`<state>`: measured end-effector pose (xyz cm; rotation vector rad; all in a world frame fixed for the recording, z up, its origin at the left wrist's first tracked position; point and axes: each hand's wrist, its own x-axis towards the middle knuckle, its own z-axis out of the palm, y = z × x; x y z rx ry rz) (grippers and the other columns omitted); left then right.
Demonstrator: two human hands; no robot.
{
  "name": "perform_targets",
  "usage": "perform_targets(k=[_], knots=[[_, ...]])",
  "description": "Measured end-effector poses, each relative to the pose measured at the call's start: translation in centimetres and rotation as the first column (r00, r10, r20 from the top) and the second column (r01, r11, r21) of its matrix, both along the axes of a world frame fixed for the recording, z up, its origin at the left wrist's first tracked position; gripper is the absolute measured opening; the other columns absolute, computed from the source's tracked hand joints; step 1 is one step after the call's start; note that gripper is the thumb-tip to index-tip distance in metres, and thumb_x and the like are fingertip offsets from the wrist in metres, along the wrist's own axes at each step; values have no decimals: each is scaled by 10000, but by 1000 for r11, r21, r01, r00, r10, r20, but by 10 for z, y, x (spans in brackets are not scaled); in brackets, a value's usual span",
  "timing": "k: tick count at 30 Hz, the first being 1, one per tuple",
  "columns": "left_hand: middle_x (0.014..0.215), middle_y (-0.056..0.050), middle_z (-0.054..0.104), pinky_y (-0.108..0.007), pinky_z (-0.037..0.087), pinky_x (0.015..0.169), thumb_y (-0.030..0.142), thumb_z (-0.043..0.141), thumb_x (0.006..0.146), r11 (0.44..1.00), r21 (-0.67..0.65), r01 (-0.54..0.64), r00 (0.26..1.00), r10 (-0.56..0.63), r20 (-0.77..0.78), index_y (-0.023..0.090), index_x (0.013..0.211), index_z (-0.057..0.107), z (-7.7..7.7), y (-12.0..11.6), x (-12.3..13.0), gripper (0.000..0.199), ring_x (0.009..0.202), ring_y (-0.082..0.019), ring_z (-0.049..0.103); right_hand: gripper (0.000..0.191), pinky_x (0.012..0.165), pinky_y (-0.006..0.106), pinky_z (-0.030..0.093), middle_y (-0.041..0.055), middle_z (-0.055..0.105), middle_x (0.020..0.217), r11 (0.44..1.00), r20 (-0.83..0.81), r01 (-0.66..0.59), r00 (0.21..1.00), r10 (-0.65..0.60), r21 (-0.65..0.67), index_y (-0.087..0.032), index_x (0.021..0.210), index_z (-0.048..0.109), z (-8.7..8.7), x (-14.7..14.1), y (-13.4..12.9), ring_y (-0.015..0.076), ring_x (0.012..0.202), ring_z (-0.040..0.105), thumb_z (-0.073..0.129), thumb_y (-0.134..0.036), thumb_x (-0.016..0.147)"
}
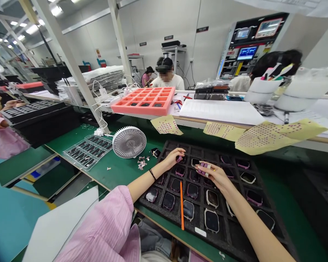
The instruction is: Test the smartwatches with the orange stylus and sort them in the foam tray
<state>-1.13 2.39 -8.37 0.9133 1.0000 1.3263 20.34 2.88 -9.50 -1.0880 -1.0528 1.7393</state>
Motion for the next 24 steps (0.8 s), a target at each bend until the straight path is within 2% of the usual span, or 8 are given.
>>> perform_targets(k=[8, 13, 17, 24], knots=[[772, 11, 579, -221, 400, 750, 27, 509, 666, 987, 162, 17, 951, 34, -307, 180, 749, 650, 1, 8, -2, 224, 759, -122, 513, 379, 803, 340, 617, 94, 778, 860, 999, -9, 29, 1000, -30, -17, -164, 839, 747, 9, -3, 2, 268, 844, 747, 902, -162, 494], [832, -14, 575, -278, 363, 940, 22, 493, 692, 960, 279, 8, 867, 132, -480, 198, 727, 650, 11, 34, -24, 238, 935, -181, 499, 368, 760, 325, 622, 91, 777, 833, 999, -13, 37, 999, -37, -3, -155, 836, 740, 11, -10, 19, 246, 786, 751, 894, -139, 503], [811, -17, 571, -318, 323, 1005, 25, 511, 690, 945, 323, 45, 793, 162, -587, 202, 718, 644, 16, 58, -45, 223, 935, -196, 494, 357, 707, 284, 620, 74, 774, 787, 1000, -27, 9, 1000, -8, 26, -159, 823, 739, 16, -30, 36, 214, 728, 748, 892, -136, 501], [789, -23, 590, -358, 347, 999, 30, 510, 670, 934, 336, 118, 713, 156, -683, 191, 690, 608, 2, 76, -59, 190, 872, -199, 521, 332, 683, 282, 622, 77, 772, 763, 998, -60, -35, 997, 37, 45, -150, 781, 741, 22, -69, 61, 207, 703, 746, 887, -114, 485]])
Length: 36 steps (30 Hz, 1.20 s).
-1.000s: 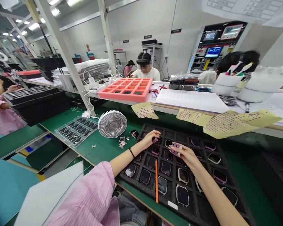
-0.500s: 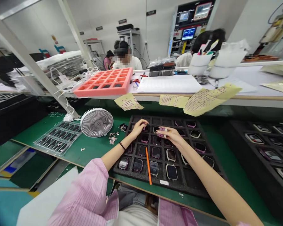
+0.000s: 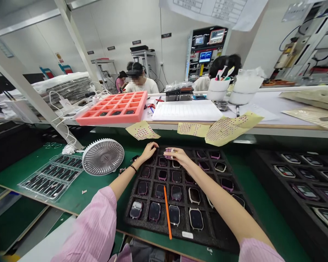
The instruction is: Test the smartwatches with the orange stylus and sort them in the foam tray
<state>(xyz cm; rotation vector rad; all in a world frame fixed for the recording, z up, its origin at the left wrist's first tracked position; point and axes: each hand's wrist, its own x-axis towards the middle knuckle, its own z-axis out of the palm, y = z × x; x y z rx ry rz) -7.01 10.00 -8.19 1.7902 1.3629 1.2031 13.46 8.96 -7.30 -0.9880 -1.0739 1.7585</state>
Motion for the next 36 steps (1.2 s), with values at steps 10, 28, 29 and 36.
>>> perform_targets(k=[10, 28, 29, 36], knots=[[1200, -75, 606, -380, 319, 1104, 59, 651, 647, 983, 17, 182, 983, -182, 3, 217, 986, 666, 14, -13, 14, 374, 1218, -237, 497, 295, 705, 293, 620, 76, 765, 756, 999, -38, -32, 999, 30, -37, -145, 783, 726, -6, 3, 13, 209, 725, 745, 873, -119, 529], [1012, -85, 725, -347, 419, 989, 159, 874, 484, 936, 10, 352, 933, -350, -87, 207, 937, 747, 20, 22, 88, 472, 1021, -266, 646, 226, 620, 328, 604, -11, 682, 672, 934, 191, 225, 940, -283, 276, -206, 1012, 615, -10, 70, 34, 155, 589, 660, 583, -157, 794], [992, -78, 726, -339, 428, 973, 150, 871, 485, 940, 12, 341, 935, -338, -106, 208, 922, 747, 21, 23, 86, 458, 995, -260, 652, 241, 598, 321, 595, -20, 671, 660, 924, 228, 213, 929, -292, 316, -204, 1032, 609, -10, 68, 38, 147, 544, 640, 578, -164, 796], [966, -75, 720, -316, 458, 911, 154, 783, 644, 972, 54, 231, 947, -212, -240, 193, 1010, 724, 30, 19, 54, 373, 897, -233, 662, 232, 558, 296, 522, -4, 599, 725, 825, 469, 55, 801, -373, 562, -199, 1068, 576, -15, 63, 48, 139, 490, 576, 554, -274, 850]])
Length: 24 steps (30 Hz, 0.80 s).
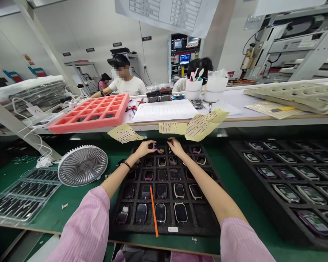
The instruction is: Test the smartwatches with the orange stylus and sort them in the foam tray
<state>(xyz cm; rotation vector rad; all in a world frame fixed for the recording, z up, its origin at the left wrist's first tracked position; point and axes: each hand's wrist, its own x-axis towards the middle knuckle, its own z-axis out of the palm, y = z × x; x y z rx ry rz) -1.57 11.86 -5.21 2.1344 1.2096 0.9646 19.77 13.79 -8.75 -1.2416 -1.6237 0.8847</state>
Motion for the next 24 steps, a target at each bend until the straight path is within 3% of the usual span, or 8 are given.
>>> perform_targets(k=[5, 9, 14, 17, 20, 24], knots=[[1117, -98, 702, -327, 445, 970, 314, 827, 644, 1000, 28, -3, 991, 7, -133, 208, 1073, 706, 3, -4, -10, 459, 1047, -266, 636, 223, 807, 376, 485, 97, 612, 926, 985, 301, 0, 952, -53, 173, -191, 1080, 583, -1, 4, -10, 254, 854, 617, 522, -286, 888], [1277, -118, 628, -432, 371, 1068, 396, 740, 753, 998, 46, -32, 956, 44, -290, 211, 1244, 615, -5, -11, -23, 539, 1215, -298, 541, 260, 962, 453, 371, 160, 591, 1134, 962, 522, -78, 850, -72, 260, -181, 1125, 603, 6, -6, -24, 329, 1131, 503, 470, -288, 930], [1510, -72, 407, -536, 159, 1169, 389, 502, 933, 999, 34, -20, 863, 35, -504, 278, 1366, 498, -26, -21, -34, 447, 1436, -267, 286, 314, 966, 460, 377, 169, 632, 1108, 951, 711, -206, 703, -21, 232, -156, 1120, 643, 12, -42, -37, 323, 1135, 517, 481, -363, 947], [1553, -59, 326, -539, 140, 1176, 340, 363, 986, 999, 24, -27, 808, 35, -588, 283, 1418, 430, -34, -23, -35, 440, 1462, -239, 232, 320, 970, 480, 407, 167, 629, 1138, 958, 768, -206, 641, -20, 197, -142, 1132, 637, 11, -56, -35, 310, 1135, 543, 533, -369, 932], [1566, -69, 295, -524, 161, 1178, 331, 307, 997, 998, 40, -51, 771, 64, -634, 257, 1445, 391, -37, -23, -34, 462, 1468, -237, 213, 335, 902, 459, 498, 115, 604, 1205, 974, 785, -165, 620, -19, 154, -154, 1201, 584, 10, -55, -26, 247, 1065, 600, 574, -341, 924], [1560, -74, 311, -510, 183, 1178, 328, 274, 1000, 993, 76, -86, 748, 115, -654, 245, 1440, 399, -39, -24, -32, 464, 1466, -235, 221, 347, 849, 431, 538, 97, 592, 1225, 989, 754, -114, 657, 6, 92, -165, 1228, 560, 11, -44, -14, 222, 1024, 621, 582, -328, 923]])
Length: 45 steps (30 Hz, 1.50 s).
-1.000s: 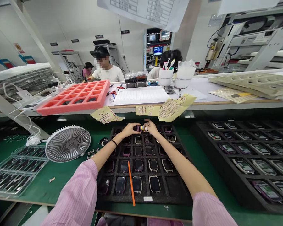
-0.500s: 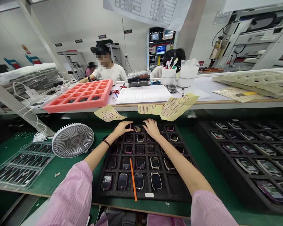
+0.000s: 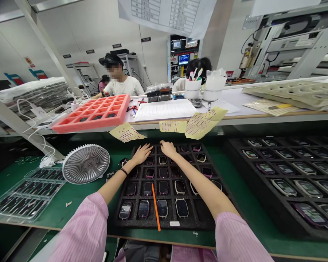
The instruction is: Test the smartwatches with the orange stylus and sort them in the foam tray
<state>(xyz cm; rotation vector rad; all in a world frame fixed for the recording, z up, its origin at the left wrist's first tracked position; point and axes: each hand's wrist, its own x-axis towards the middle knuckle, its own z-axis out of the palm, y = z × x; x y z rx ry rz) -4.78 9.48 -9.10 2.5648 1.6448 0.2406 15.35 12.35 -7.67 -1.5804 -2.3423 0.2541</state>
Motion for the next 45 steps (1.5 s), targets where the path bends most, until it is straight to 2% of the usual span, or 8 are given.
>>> perform_targets(k=[6, 9, 15, 20, 29, 36, 41, 45], knots=[[1520, -94, 385, -524, 218, 1164, 257, 323, 980, 998, 54, -8, 1000, 8, -1, 223, 1384, 467, 10, -6, 3, 430, 1439, -246, 284, 319, 854, 423, 536, 91, 596, 1223, 999, -99, 37, 994, -38, -10, -177, 1206, 575, 3, 15, 1, 211, 1015, 622, 576, -332, 928], [1461, -108, 457, -463, 274, 1154, 212, 352, 961, 996, 91, 23, 1000, -25, 17, 188, 1343, 506, 26, -4, 25, 412, 1386, -235, 367, 280, 929, 441, 483, 108, 621, 1202, 990, -126, 127, 985, -119, 58, -178, 1179, 605, 5, 47, -5, 241, 1109, 583, 486, -313, 964], [1271, -67, 605, -347, 434, 1023, 292, 447, 949, 980, 35, 198, 980, -198, 9, 227, 1254, 572, 46, 10, 135, 337, 1199, -203, 545, 442, 1019, 549, 351, 239, 530, 1353, 925, -67, 371, 928, -366, 83, -78, 1304, 534, -7, 137, -34, 363, 1278, 456, 326, -268, 963], [1164, -109, 620, -410, 519, 896, 336, 576, 906, 984, -90, 153, 984, -161, -82, 144, 1197, 576, 45, 29, 203, 349, 1053, -231, 609, 557, 1157, 477, 180, 199, 384, 1511, 941, 22, 336, 941, -337, 28, -37, 1420, 415, -27, 158, -47, 297, 1444, 257, 320, -330, 956], [1078, -124, 670, -382, 491, 903, 365, 682, 784, 969, -105, 226, 965, -237, -114, 126, 1069, 626, 60, 57, 217, 376, 1039, -286, 616, 600, 1161, 495, 173, 116, 331, 1556, 951, -134, 306, 942, -309, -43, -154, 1468, 368, -35, 164, -35, 245, 1464, 211, 252, -469, 970], [1217, -41, 653, -226, 469, 904, 226, 684, 730, 842, -216, 494, 858, -512, -33, 185, 1156, 586, 62, 72, 250, 440, 1069, -172, 614, 585, 1066, 434, 364, 189, 428, 1458, 864, -474, 504, 759, -447, -8, -138, 1480, 296, -33, 180, -32, 251, 1374, 376, 111, -407, 995], [1087, -69, 706, -277, 511, 804, 87, 744, 560, 797, -300, 524, 826, -562, -48, 155, 1101, 627, 57, 90, 269, 558, 944, -227, 659, 589, 1029, 396, 406, 181, 490, 1386, 851, -595, 526, 685, -421, 3, -143, 1421, 392, -34, 180, -33, 253, 1313, 449, 169, -470, 984], [1157, -75, 676, -294, 490, 866, 75, 705, 618, 802, -258, 538, 830, -558, -1, 161, 1160, 606, 52, 90, 262, 558, 1025, -233, 632, 571, 1023, 388, 412, 177, 508, 1346, 840, -661, 542, 639, -393, 26, -155, 1382, 430, -34, 177, -35, 250, 1281, 476, 192, -483, 980]])
